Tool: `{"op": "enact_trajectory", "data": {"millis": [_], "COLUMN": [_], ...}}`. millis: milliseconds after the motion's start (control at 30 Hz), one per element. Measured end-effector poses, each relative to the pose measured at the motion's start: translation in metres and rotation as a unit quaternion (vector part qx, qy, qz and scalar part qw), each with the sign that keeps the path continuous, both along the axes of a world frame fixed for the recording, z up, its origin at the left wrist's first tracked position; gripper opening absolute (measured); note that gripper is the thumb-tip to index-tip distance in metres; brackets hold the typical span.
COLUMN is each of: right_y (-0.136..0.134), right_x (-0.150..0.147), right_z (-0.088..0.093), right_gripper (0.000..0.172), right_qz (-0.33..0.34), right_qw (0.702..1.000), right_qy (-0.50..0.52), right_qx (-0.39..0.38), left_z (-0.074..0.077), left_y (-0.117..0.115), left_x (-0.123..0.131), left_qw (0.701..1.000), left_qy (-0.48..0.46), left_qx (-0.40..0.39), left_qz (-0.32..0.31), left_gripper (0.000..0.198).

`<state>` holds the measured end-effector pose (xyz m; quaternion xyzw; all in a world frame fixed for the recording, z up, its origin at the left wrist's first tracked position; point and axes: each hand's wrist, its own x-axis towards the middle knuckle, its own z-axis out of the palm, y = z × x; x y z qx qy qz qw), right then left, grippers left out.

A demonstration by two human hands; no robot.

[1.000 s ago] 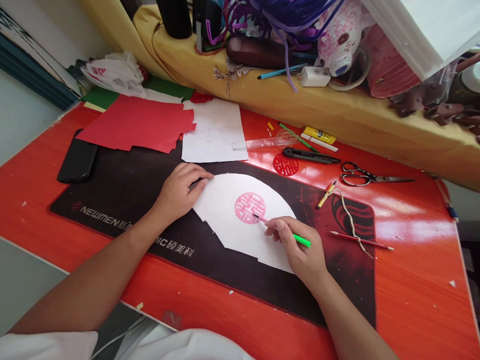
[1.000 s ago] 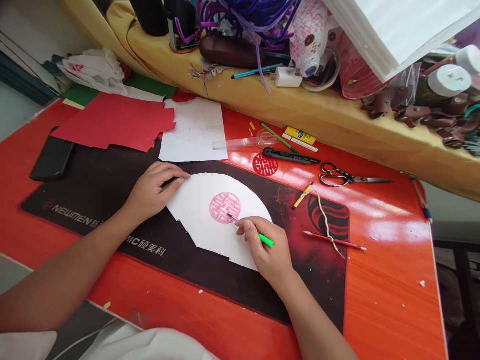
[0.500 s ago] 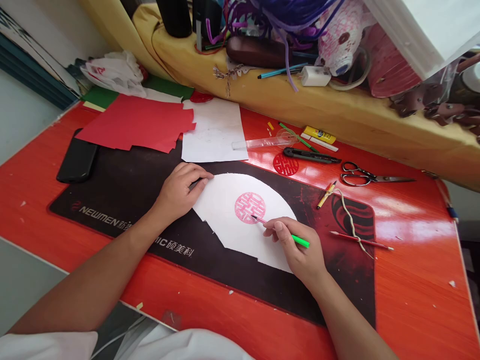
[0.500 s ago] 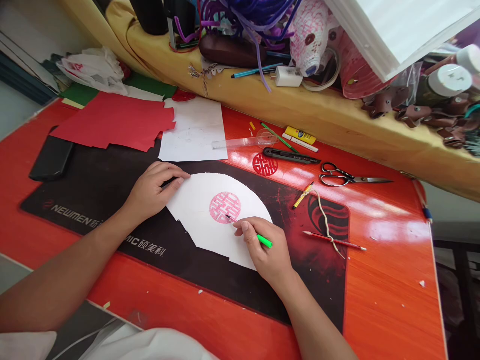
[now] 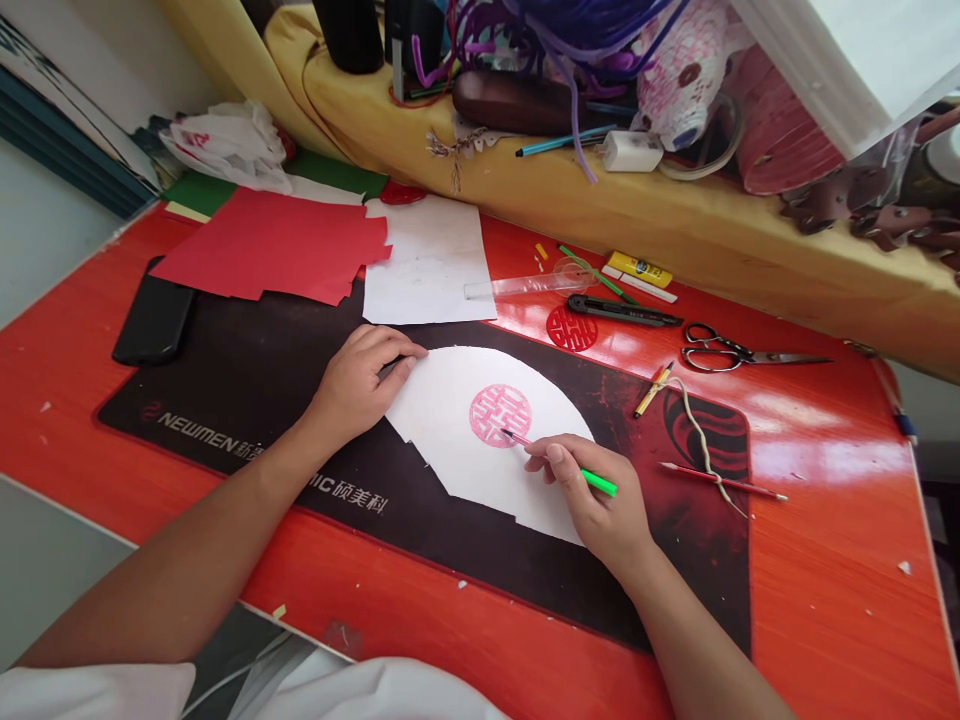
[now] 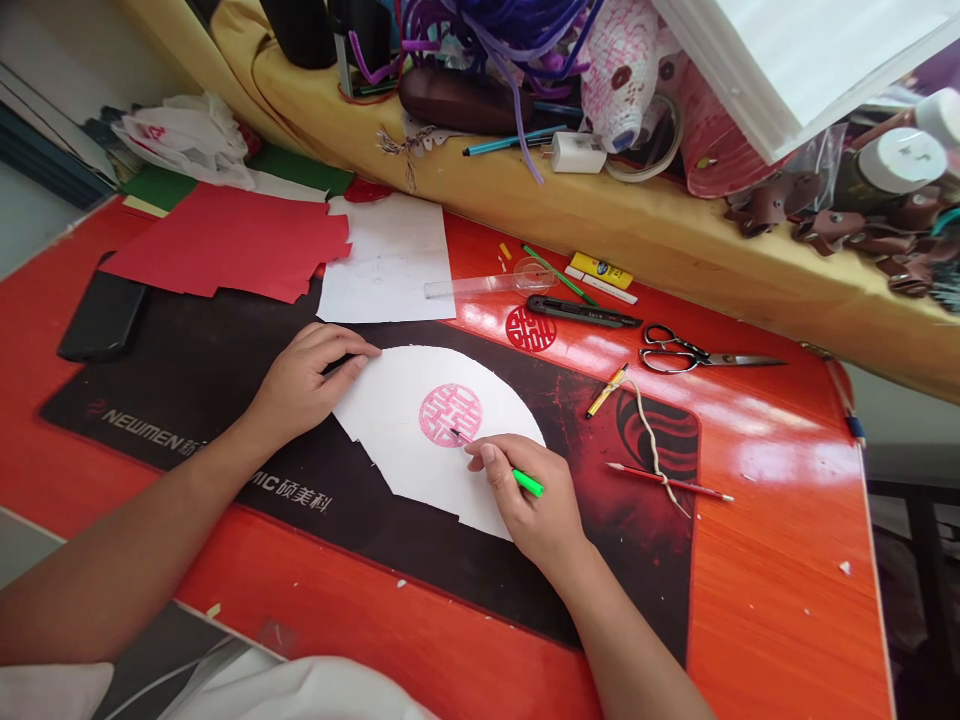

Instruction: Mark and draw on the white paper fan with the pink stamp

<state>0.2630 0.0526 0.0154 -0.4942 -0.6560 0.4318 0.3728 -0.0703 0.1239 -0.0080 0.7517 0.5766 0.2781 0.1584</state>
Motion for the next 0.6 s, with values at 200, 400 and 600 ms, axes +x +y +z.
{"op": "enact_trajectory", "data": {"millis": [200,400,600], "right_y": [0.001,0.0009,-0.0016], "right_x": [-0.0013,-0.002,-0.0002], "right_z": [0.0009,0.0,0.0007], "right_gripper": [0.03,0.03,0.039], "right_qz": [0.005,0.005,-0.028], "right_qw": [1.0,1.0,0.999], "right_qy": [0.001,0.012,0.032], "right_qx": [0.005,0.012,-0.007], "left_z": [-0.0013,-0.0013,-0.0005], "left_y": [-0.0001,-0.0006,-0.0006], "left_x": [0.0001,-0.0001,-0.0001], "left_qw": [1.0,1.0,1.0], "left_qy": [-0.004,0.001,0.002], "left_qx": [0.007,0.012,0.004], "left_qz": [-0.002,-0.006,-0.001], "left_gripper": [0.029,0.031,0.03]}}
